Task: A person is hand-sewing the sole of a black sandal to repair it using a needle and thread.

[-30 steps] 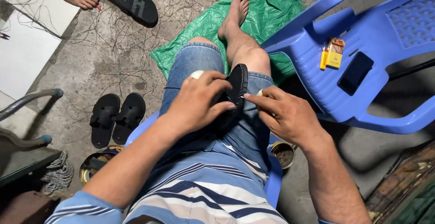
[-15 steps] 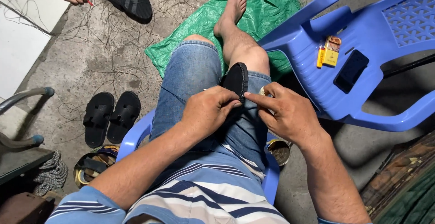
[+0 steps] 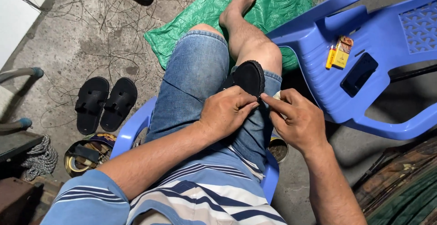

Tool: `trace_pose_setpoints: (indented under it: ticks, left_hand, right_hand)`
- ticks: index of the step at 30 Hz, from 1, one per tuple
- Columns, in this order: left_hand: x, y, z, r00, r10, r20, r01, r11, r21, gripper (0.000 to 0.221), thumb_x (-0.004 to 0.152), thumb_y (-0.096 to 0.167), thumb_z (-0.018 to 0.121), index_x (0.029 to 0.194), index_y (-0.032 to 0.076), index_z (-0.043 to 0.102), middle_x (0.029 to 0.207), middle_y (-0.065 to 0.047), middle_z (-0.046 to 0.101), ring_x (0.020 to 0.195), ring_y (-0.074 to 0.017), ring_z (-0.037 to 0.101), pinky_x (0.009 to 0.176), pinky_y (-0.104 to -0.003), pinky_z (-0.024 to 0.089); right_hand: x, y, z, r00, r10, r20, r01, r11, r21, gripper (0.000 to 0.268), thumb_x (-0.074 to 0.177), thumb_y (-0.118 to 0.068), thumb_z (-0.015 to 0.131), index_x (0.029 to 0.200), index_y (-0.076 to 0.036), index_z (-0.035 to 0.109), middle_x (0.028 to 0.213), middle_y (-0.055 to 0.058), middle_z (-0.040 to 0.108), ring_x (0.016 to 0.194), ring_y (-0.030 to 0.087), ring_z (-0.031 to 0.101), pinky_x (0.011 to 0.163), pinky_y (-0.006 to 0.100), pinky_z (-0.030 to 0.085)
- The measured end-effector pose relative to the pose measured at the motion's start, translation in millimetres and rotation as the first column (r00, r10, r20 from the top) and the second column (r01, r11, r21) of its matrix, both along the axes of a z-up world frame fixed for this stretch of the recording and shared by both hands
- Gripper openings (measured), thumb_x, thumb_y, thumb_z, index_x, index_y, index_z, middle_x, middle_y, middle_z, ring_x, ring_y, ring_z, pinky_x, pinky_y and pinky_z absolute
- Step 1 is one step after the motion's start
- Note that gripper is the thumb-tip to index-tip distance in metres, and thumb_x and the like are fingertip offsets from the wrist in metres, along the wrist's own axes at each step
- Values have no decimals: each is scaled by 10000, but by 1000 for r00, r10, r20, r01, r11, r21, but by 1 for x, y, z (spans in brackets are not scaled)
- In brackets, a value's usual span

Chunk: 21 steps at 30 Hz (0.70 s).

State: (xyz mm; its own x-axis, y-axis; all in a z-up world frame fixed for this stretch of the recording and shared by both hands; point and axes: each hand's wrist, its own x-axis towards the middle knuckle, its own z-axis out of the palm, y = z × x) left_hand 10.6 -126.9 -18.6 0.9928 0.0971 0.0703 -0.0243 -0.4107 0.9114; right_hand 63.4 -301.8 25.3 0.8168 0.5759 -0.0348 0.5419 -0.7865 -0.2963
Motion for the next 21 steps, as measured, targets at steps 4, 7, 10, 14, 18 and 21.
trace_pose_setpoints:
  ticks: [4,7,10,14,18,21]
  left_hand:
    - [0,-2,-2,1000,-5,20,5,1000,-3,107,812,198,629,883,151,694,749,-29,642,721,-222,644,555,-282,511]
    - [5,9,11,999,-34,-5,34,998,60,126,820,205,609,881,139,697,734,-44,638,694,-227,638,540,-290,509]
    - [10,33,30,962,-247,-114,267,936,228,125,781,186,608,880,155,677,913,-12,637,770,-233,647,572,-313,535]
    - [17,62,57,897,-314,-312,401,875,273,115,718,252,614,762,153,653,1064,-13,571,820,-335,617,610,-414,539]
    - [15,48,54,821,-424,-382,60,730,-681,163,763,185,607,839,50,656,1089,-91,640,915,-163,590,664,-250,537]
    - [15,20,29,833,-418,-362,-8,645,-764,188,798,146,637,967,77,678,728,-35,626,603,-103,628,375,-141,443]
  right_hand:
    - [-3,0,-10,993,17,118,-15,1000,-20,271,763,-211,631,1006,-313,695,860,-48,572,723,176,601,634,283,496]
    - [-5,5,-3,987,4,161,-5,1000,7,239,746,-233,644,966,-301,705,864,-61,588,720,165,599,640,275,493]
    - [-7,11,12,998,-54,-10,54,999,-2,290,743,-195,618,1017,-257,692,877,0,596,737,248,614,625,349,507]
    - [-9,12,21,1000,-15,-11,16,999,33,272,755,-154,605,1006,-210,693,849,36,599,731,274,622,614,371,511]
    - [-5,13,20,998,13,-57,-7,994,108,277,768,-145,593,1023,-208,683,830,37,616,765,266,632,634,365,525]
    - [-7,12,19,995,8,-95,4,992,126,210,768,-135,616,962,-161,690,825,55,611,769,286,625,652,363,518]
